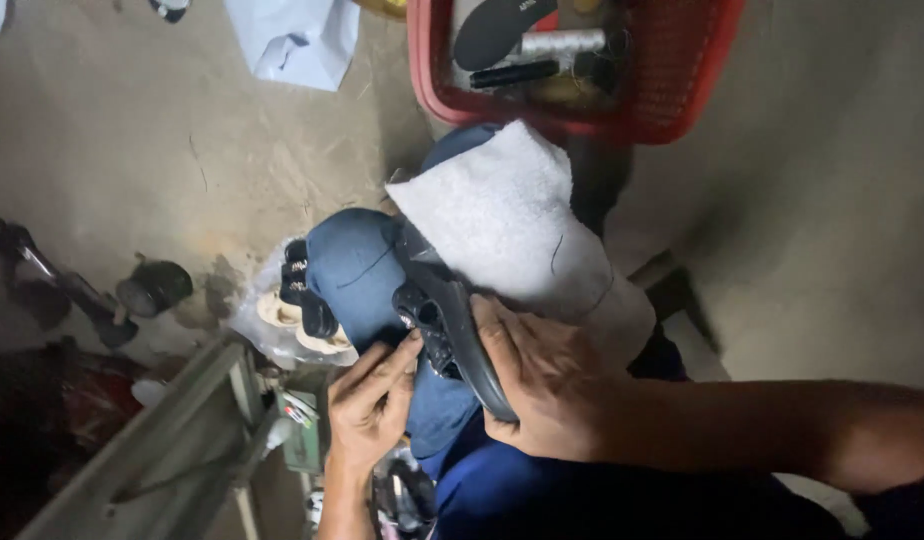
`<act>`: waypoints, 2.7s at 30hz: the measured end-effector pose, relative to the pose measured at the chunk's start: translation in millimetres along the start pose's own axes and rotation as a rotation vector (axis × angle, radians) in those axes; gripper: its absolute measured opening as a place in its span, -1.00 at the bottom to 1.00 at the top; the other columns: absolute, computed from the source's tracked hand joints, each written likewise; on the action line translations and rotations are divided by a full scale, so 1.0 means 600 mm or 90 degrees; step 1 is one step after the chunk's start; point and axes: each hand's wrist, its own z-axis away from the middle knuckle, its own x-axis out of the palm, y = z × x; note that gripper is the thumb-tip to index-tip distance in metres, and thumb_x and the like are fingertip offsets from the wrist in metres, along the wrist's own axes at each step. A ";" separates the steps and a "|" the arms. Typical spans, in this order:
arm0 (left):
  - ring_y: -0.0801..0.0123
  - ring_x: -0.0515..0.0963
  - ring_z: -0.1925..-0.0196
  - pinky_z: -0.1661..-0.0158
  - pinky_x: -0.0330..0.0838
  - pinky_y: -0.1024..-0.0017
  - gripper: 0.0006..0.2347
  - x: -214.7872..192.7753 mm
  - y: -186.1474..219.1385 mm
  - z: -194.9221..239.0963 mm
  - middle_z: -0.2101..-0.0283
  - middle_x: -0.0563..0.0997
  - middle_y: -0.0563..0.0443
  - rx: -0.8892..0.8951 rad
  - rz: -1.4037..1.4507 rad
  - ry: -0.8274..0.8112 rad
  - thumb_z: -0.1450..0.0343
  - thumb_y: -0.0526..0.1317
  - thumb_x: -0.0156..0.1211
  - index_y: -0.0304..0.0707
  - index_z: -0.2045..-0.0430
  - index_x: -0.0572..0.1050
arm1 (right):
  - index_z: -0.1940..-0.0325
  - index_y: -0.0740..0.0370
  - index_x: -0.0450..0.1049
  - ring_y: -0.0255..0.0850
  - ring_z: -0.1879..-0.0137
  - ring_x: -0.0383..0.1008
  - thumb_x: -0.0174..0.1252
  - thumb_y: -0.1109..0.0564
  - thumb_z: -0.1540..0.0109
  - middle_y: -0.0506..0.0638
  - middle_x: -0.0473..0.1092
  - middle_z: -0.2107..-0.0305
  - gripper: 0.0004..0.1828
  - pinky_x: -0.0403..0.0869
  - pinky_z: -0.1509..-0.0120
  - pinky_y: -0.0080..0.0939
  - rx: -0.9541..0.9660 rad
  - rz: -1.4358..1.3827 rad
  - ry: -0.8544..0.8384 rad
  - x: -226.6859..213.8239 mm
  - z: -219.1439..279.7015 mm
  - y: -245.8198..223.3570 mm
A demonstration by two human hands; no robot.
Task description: The person is sewing a black shoe with a needle and thread. They hold the shoe on their lap, which is covered by a white cloth, and repeatedly push the needle through the shoe's upper part while pulling the thread tight.
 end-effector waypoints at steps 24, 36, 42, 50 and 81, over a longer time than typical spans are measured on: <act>0.46 0.47 0.55 0.53 0.35 0.56 -0.73 0.004 0.000 -0.041 0.31 0.66 -0.10 0.025 -0.035 -0.008 -0.32 -0.51 0.23 -0.44 0.10 0.61 | -0.25 0.91 0.06 0.37 0.15 0.54 0.45 0.07 0.01 0.83 0.30 0.05 0.06 0.62 0.09 0.03 -0.076 0.002 -0.097 -0.015 -0.015 0.020; 0.46 0.58 0.42 0.34 0.48 0.58 -0.76 0.023 0.001 -0.045 0.24 0.71 -0.11 -0.002 0.033 0.055 -0.32 -0.52 0.28 -0.44 0.14 0.62 | -0.18 0.90 0.19 0.11 0.36 0.52 0.13 0.23 -0.21 0.70 0.40 0.20 -0.36 0.55 0.37 -0.18 -0.074 0.151 -0.015 0.002 -0.021 0.001; 0.55 0.48 0.46 0.36 0.41 0.63 -0.81 0.012 -0.034 -0.028 0.27 0.72 -0.08 -0.051 0.097 0.093 -0.32 -0.50 0.33 -0.51 0.21 0.62 | -0.09 0.82 0.32 0.19 0.32 0.59 0.09 0.26 -0.18 0.69 0.44 0.17 -0.48 0.62 0.27 -0.10 -0.131 0.339 0.002 -0.003 -0.030 -0.015; 0.45 0.57 0.24 0.12 0.47 0.54 -0.87 -0.011 -0.081 0.019 0.20 0.65 -0.06 -0.092 0.043 0.144 -0.41 -0.49 0.19 -0.47 0.20 0.54 | -0.33 0.72 0.14 -0.12 0.42 0.47 -0.05 -1.02 -0.06 0.58 0.37 -0.02 0.63 0.43 0.36 -0.23 -0.030 0.352 -0.082 0.051 -0.002 -0.024; 0.21 0.58 0.41 0.31 0.48 0.35 -0.87 -0.016 0.053 -0.039 0.29 0.64 -0.10 -0.041 -0.052 -0.036 -0.42 -0.36 0.14 -0.47 0.26 0.56 | 0.11 0.37 0.57 -0.25 0.36 0.55 0.21 0.38 -0.15 0.05 0.56 0.28 -0.77 0.49 0.34 -0.33 0.021 -0.136 -0.027 -0.067 -0.064 0.032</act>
